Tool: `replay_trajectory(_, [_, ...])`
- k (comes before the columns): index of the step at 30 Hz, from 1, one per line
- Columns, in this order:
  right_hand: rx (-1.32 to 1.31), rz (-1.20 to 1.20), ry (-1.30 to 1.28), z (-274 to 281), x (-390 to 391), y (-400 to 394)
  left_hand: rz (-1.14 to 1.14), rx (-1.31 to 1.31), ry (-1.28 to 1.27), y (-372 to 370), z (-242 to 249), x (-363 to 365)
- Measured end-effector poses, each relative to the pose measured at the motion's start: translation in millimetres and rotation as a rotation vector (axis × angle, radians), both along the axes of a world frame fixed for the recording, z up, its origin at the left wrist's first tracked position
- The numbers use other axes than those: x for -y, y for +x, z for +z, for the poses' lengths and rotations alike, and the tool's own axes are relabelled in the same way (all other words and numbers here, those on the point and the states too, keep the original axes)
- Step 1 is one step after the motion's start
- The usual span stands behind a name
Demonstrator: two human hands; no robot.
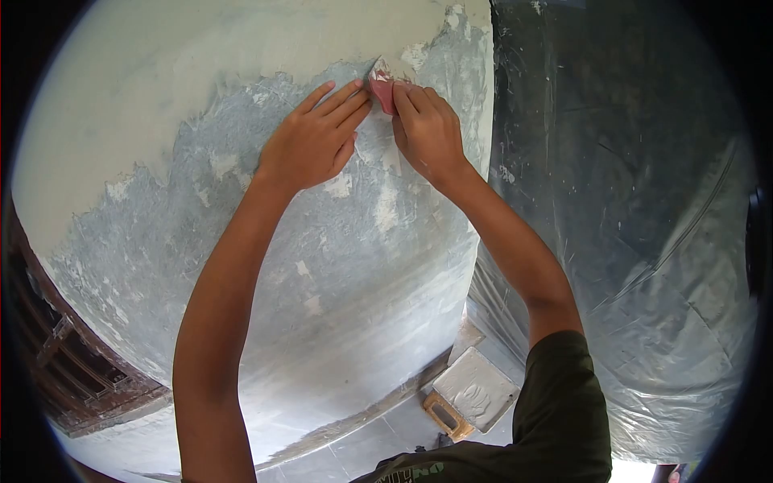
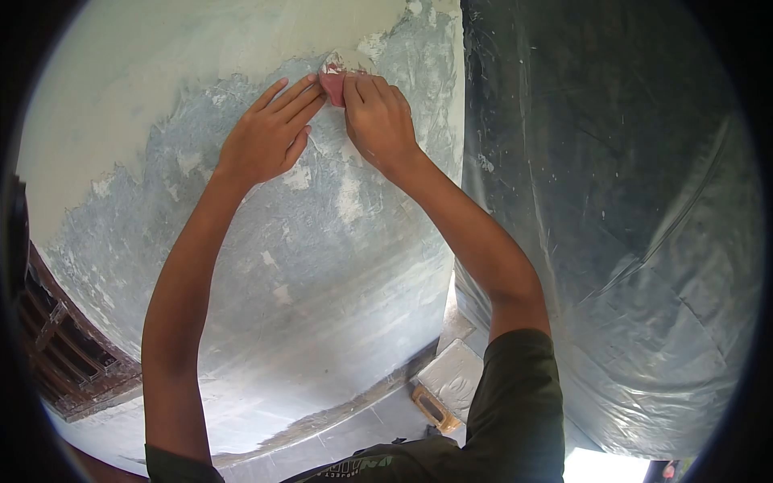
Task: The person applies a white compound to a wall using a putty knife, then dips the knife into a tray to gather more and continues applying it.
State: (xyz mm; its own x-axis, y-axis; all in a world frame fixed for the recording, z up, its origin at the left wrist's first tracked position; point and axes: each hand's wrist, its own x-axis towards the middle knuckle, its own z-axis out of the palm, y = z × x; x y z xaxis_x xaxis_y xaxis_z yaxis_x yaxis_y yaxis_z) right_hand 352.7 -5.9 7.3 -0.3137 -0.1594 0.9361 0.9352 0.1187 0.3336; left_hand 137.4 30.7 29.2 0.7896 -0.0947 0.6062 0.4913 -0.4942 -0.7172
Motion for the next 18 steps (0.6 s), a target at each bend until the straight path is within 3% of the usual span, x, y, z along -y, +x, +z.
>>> replay_trajectory(3, [-0.090,0.061,0.011,29,11,11,-0.002,-0.006,-0.006,0,1,0])
replay_trajectory(8, [-0.182,-0.125,-0.013,97,-22,64,-0.009,-0.006,-0.002,1,0,-4])
replay_trajectory(13, [-0.039,-0.146,-0.037,19,-23,31,-0.005,-0.005,-0.003,0,0,0])
replay_trajectory(15, [-0.005,0.030,-0.087,-3,0,13,0.001,-0.006,-0.011,0,1,1])
replay_trajectory(18, [-0.107,0.041,-0.064,33,15,25,-0.004,-0.005,-0.015,0,0,-2])
